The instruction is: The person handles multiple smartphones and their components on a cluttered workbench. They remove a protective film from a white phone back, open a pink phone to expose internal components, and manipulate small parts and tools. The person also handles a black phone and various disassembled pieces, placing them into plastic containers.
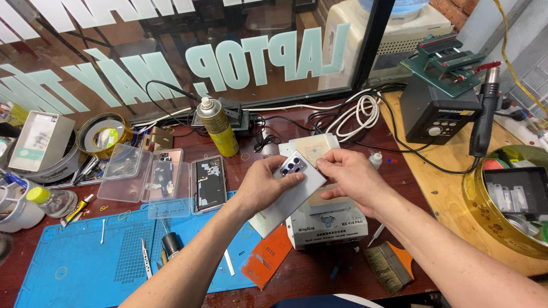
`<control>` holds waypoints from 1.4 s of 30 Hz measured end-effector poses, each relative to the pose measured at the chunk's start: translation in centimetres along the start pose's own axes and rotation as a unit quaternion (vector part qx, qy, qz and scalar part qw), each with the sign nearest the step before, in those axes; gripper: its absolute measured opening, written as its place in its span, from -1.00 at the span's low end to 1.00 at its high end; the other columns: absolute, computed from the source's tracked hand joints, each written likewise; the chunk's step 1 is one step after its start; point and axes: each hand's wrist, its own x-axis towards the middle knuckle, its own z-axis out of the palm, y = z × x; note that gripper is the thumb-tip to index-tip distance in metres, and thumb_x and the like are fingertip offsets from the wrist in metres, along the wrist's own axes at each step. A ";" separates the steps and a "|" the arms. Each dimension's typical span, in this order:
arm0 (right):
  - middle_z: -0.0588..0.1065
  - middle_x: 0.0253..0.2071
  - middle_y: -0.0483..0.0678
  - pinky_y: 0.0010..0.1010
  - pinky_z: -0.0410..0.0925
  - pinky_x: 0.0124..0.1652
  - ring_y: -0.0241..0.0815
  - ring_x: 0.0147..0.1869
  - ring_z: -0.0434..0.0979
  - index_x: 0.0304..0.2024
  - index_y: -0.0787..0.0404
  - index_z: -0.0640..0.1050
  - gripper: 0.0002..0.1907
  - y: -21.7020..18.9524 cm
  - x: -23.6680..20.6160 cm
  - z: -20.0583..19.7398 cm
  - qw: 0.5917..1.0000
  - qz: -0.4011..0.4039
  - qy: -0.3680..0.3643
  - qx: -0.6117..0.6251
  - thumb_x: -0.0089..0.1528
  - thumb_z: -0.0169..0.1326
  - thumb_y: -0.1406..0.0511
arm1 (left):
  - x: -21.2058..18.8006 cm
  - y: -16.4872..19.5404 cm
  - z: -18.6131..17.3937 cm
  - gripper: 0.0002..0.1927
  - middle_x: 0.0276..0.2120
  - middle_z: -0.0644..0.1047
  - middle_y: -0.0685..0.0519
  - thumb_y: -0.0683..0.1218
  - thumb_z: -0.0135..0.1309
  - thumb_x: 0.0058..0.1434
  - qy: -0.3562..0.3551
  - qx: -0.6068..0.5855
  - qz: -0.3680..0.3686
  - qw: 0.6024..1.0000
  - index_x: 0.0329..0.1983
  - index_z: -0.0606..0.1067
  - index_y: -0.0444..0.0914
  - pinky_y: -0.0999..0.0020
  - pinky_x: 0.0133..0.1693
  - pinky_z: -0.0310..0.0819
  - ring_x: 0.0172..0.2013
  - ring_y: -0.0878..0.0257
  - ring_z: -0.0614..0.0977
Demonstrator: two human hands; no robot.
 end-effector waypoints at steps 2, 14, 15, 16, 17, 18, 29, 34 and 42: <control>0.56 -0.24 -0.07 -0.39 0.53 -0.32 -0.27 -0.19 0.59 -0.19 0.28 0.54 -0.73 -0.1 0.0 0.1 1.000 -0.002 0.006 -0.012 0.36 -0.02 0.20 | 0.1 0.1 0.0 -0.59 -0.30 0.71 0.01 0.07 0.28 0.11 -0.002 -0.005 -0.004 1.000 -0.05 0.64 -0.24 0.34 -0.24 0.61 -0.33 0.29 0.71; 0.53 -0.18 -0.04 -0.38 0.55 -0.32 -0.25 -0.15 0.56 -0.14 0.27 0.52 -0.70 -0.2 -0.3 0.2 1.000 0.021 0.002 -0.006 0.40 -0.11 0.17 | 0.0 -0.4 0.2 -0.58 -0.28 0.71 0.02 0.04 0.30 0.10 -0.012 -0.039 -0.001 0.999 -0.03 0.64 -0.26 0.36 -0.22 0.60 -0.31 0.33 0.70; 0.53 -0.16 -0.05 -0.38 0.54 -0.32 -0.26 -0.14 0.58 -0.13 0.26 0.51 -0.69 -0.1 -0.3 0.2 1.000 0.027 0.001 -0.002 0.40 -0.13 0.17 | 0.1 -0.5 0.3 -0.58 -0.27 0.71 0.02 0.04 0.30 0.10 -0.014 -0.045 0.003 0.999 -0.03 0.63 -0.26 0.37 -0.22 0.60 -0.30 0.34 0.69; 0.54 -0.15 -0.06 -0.38 0.54 -0.32 -0.26 -0.12 0.60 -0.12 0.25 0.51 -0.69 -0.1 -0.3 0.2 0.999 0.034 0.000 0.001 0.40 -0.15 0.17 | 0.1 -0.5 0.3 -0.58 -0.28 0.71 0.02 0.04 0.30 0.10 -0.015 -0.044 0.000 0.999 -0.03 0.64 -0.27 0.36 -0.23 0.59 -0.31 0.33 0.69; 0.54 -0.14 -0.07 -0.39 0.53 -0.31 -0.27 -0.12 0.59 -0.11 0.25 0.51 -0.69 -0.1 -0.3 0.1 0.999 0.041 -0.003 0.009 0.40 -0.16 0.17 | 0.1 -0.6 0.4 -0.58 -0.28 0.71 0.02 0.04 0.31 0.10 -0.016 -0.044 -0.003 0.999 -0.03 0.64 -0.27 0.35 -0.24 0.58 -0.32 0.33 0.68; 0.54 -0.14 -0.07 -0.40 0.52 -0.30 -0.28 -0.13 0.58 -0.10 0.24 0.51 -0.69 0.0 -0.2 0.0 0.999 0.048 -0.006 0.016 0.40 -0.16 0.17 | 0.1 -0.6 0.4 -0.58 -0.29 0.70 0.01 0.04 0.31 0.10 -0.017 -0.044 -0.006 0.999 -0.03 0.64 -0.28 0.34 -0.25 0.58 -0.33 0.32 0.67; 0.52 -0.11 -0.08 -0.42 0.49 -0.24 -0.29 -0.12 0.53 -0.03 0.21 0.49 -0.71 1.7 0.4 -0.5 0.988 0.062 -0.028 0.136 0.42 -0.17 0.18 | 0.3 -0.4 0.7 -0.53 -0.31 0.70 -0.03 0.08 0.31 0.08 -0.018 -0.018 0.002 1.000 -0.02 0.63 -0.28 0.35 -0.28 0.61 -0.35 0.28 0.71; 0.52 -0.08 -0.04 -0.41 0.50 -0.23 -0.24 -0.11 0.54 0.00 0.22 0.49 -0.69 2.2 0.2 -0.1 0.981 0.075 -0.022 0.178 0.42 -0.17 0.17 | 0.4 -0.7 0.9 -0.50 -0.30 0.71 -0.04 0.10 0.31 0.06 -0.014 0.001 -0.003 1.000 -0.01 0.63 -0.28 0.35 -0.27 0.62 -0.33 0.27 0.72; 0.52 -0.09 -0.03 -0.36 0.54 -0.25 -0.22 -0.13 0.57 0.01 0.24 0.48 -0.67 2.5 0.0 0.1 0.982 0.074 -0.006 0.171 0.42 -0.18 0.17 | 0.3 -0.8 1.1 -0.49 -0.29 0.71 -0.05 0.08 0.32 0.04 -0.012 -0.003 -0.005 1.000 0.01 0.63 -0.27 0.34 -0.26 0.63 -0.32 0.27 0.73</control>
